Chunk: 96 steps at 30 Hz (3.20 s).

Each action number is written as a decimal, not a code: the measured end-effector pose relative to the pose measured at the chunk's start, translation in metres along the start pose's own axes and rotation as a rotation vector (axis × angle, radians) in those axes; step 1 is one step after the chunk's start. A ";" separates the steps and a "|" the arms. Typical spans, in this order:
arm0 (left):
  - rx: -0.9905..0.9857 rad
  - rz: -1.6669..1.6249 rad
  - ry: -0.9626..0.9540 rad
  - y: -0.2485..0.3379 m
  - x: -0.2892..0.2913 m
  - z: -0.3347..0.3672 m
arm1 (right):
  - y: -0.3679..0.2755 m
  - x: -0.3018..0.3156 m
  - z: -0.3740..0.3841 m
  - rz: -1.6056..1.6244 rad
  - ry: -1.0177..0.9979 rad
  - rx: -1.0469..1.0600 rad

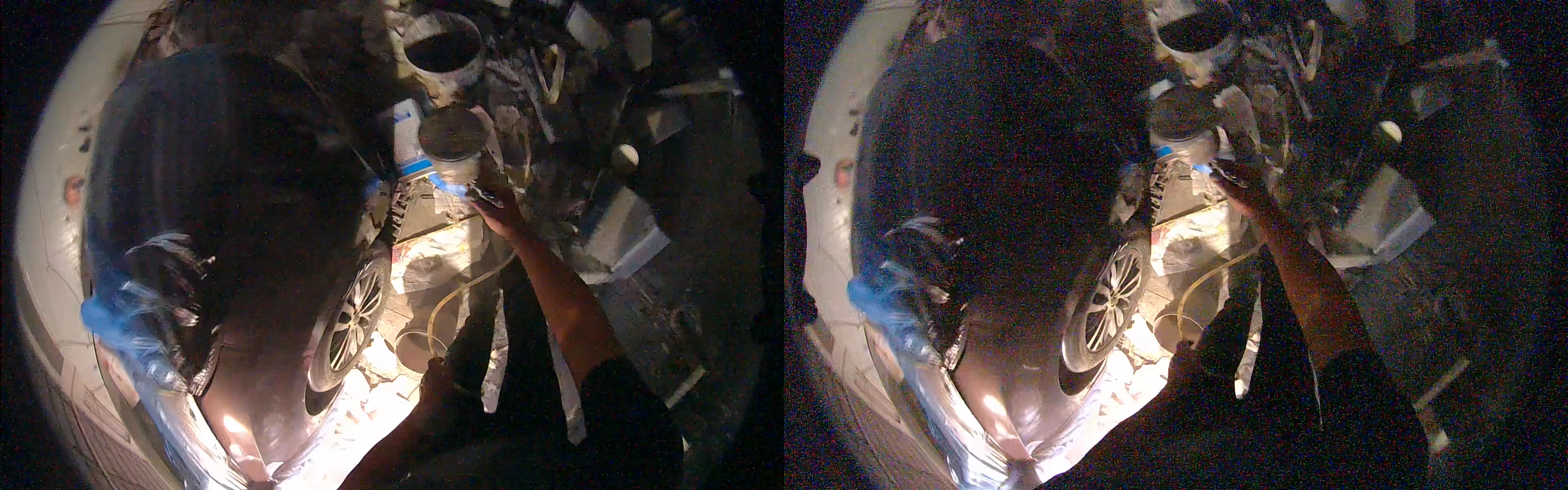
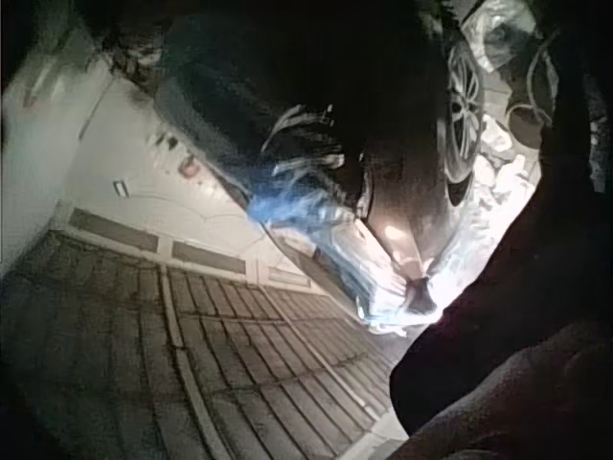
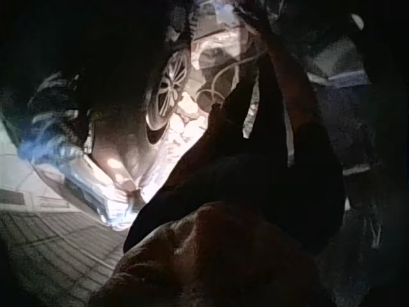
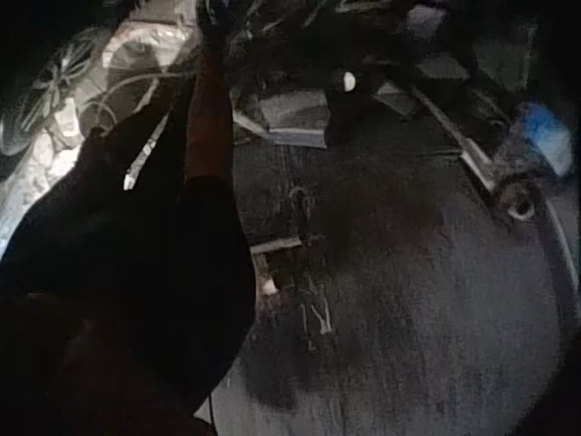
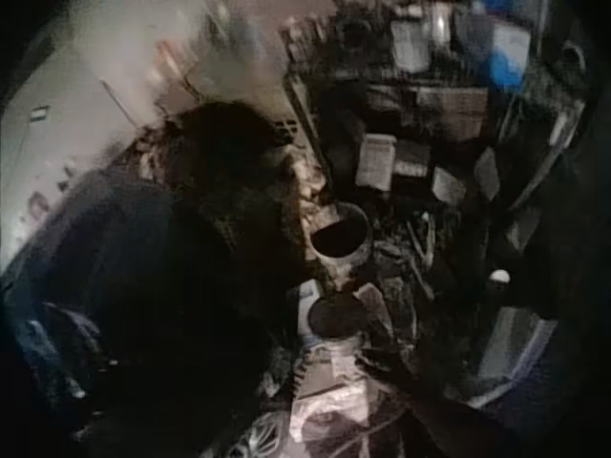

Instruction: The person uses a spray gun to apply paint to a car's body panels in a cluttered workshop. They move around the vehicle, refilling the spray gun from a paint can and applying coats to the hood, side, and rear sections.

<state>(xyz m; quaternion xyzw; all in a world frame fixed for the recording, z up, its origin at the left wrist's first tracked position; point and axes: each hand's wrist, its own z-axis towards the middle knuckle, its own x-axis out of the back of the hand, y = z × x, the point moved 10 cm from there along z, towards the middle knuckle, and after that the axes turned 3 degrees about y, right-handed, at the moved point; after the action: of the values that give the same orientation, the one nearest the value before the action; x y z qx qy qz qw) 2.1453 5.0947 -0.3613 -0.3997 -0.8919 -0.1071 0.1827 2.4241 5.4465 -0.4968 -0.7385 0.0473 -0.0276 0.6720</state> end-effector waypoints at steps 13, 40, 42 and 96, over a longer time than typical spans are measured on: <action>0.104 0.347 0.048 -0.053 -0.042 0.119 | 0.191 -0.075 0.088 -0.147 -0.015 -0.194; 0.092 0.277 0.037 -0.045 -0.035 0.112 | 0.158 -0.131 -0.103 -0.068 -0.437 0.140; 0.119 0.308 0.024 -0.046 -0.037 0.113 | 0.155 -0.137 -0.108 -0.041 -0.558 0.042; 0.047 0.146 0.094 -0.042 -0.036 0.086 | 0.051 -0.154 -0.107 -0.141 -0.771 -0.087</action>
<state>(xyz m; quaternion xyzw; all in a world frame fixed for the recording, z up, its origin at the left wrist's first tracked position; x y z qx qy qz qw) 2.1146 5.0720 -0.4563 -0.4537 -0.8531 -0.0911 0.2410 2.2583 5.3527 -0.5337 -0.7240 -0.2585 0.2078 0.6048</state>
